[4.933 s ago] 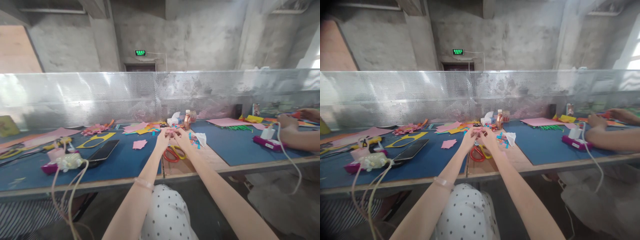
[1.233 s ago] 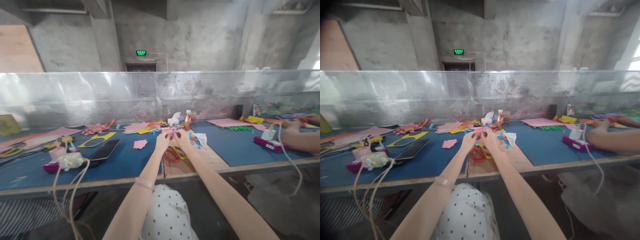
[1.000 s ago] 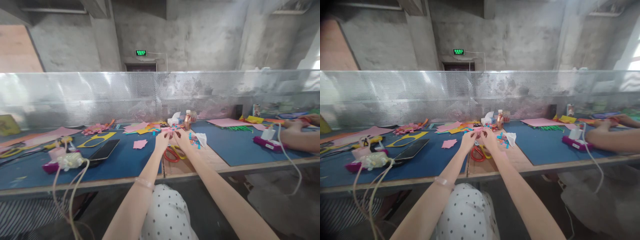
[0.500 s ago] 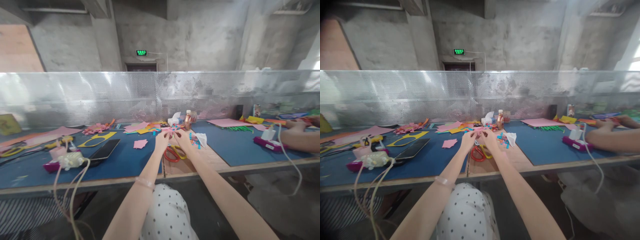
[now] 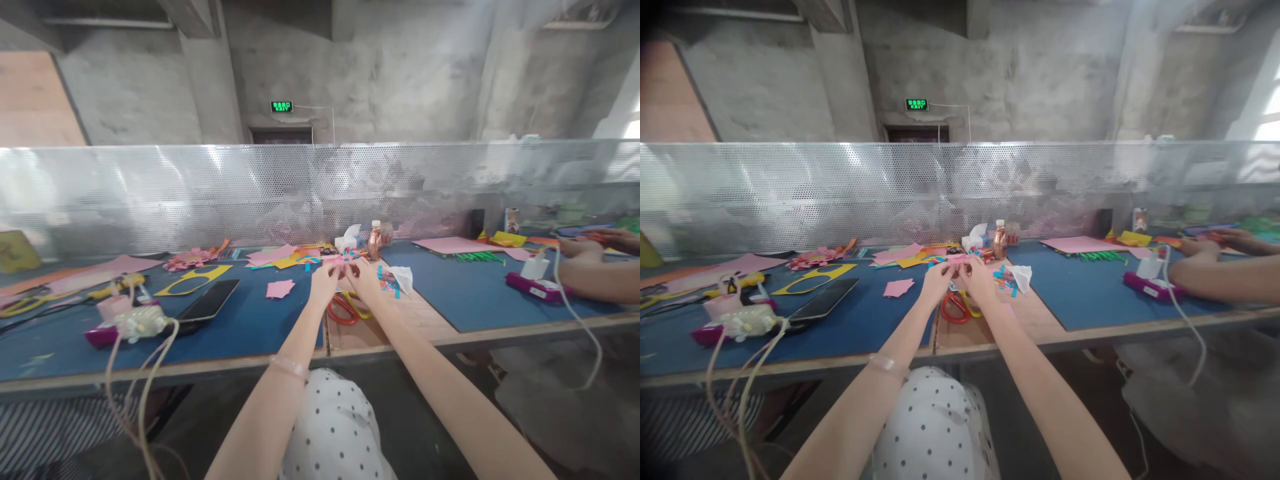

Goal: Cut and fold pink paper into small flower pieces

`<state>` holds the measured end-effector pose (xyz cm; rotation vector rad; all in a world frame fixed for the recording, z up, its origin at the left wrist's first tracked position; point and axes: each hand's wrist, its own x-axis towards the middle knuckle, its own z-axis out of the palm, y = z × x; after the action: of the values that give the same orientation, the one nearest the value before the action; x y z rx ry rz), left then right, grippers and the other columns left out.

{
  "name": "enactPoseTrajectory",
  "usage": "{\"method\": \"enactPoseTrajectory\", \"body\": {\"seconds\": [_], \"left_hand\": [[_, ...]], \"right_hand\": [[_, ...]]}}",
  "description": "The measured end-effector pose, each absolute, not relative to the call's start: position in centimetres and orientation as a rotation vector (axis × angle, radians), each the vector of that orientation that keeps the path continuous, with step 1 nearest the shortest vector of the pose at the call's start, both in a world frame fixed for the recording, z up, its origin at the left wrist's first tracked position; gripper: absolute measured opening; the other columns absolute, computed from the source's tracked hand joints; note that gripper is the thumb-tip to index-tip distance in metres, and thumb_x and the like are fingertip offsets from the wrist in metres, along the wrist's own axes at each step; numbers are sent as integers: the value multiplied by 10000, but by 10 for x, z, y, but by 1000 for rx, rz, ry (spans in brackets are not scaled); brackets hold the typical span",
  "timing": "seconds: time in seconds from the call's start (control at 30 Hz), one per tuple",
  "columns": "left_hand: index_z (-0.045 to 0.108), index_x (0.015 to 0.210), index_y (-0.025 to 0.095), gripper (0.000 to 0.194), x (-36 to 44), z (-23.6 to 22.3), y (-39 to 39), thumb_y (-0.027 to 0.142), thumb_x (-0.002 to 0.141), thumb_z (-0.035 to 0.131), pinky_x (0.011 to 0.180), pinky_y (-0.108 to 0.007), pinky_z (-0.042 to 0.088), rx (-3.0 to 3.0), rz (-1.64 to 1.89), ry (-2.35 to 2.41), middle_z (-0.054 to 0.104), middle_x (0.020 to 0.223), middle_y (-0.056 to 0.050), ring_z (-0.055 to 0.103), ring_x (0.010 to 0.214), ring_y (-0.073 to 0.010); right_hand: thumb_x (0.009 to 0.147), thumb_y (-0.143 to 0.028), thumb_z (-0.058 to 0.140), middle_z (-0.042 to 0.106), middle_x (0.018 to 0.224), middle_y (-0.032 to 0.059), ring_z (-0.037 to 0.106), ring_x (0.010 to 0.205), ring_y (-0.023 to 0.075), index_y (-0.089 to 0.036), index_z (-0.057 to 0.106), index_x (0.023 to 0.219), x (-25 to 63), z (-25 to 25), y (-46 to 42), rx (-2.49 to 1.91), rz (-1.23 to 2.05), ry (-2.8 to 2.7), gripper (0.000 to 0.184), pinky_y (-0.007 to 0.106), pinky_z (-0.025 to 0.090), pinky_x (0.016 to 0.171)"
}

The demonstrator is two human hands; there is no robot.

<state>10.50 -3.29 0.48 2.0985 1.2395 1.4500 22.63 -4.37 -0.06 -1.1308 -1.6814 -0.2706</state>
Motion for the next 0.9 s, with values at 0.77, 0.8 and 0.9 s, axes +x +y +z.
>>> {"method": "enactPoseTrajectory", "body": {"seconds": [0.77,0.8,0.9], "left_hand": [[629,746,164,264,108,8,-39,301,811,412,647,-207,419,2130,1408,1201,651,716,-18,573,670,-126],[628,737,164,266,107,7,-39,302,810,413,646,-207,417,2126,1414,1204,649,712,-20,573,669,-126],[622,713,165,267,107,6,-37,304,807,414,644,-209,411,2131,1439,1196,643,702,-18,571,661,-124]], "right_hand": [[840,-238,390,578,866,68,523,674,147,-178,554,785,228,-4,-43,-1291,-595,-1749,183,239,335,562],[844,-245,385,579,882,74,523,668,147,-177,556,799,228,-5,-42,-1313,-634,-1754,189,239,324,547],[858,-258,359,578,923,87,524,674,149,-177,556,832,229,-8,-38,-1331,-708,-1781,215,238,311,529]]}}
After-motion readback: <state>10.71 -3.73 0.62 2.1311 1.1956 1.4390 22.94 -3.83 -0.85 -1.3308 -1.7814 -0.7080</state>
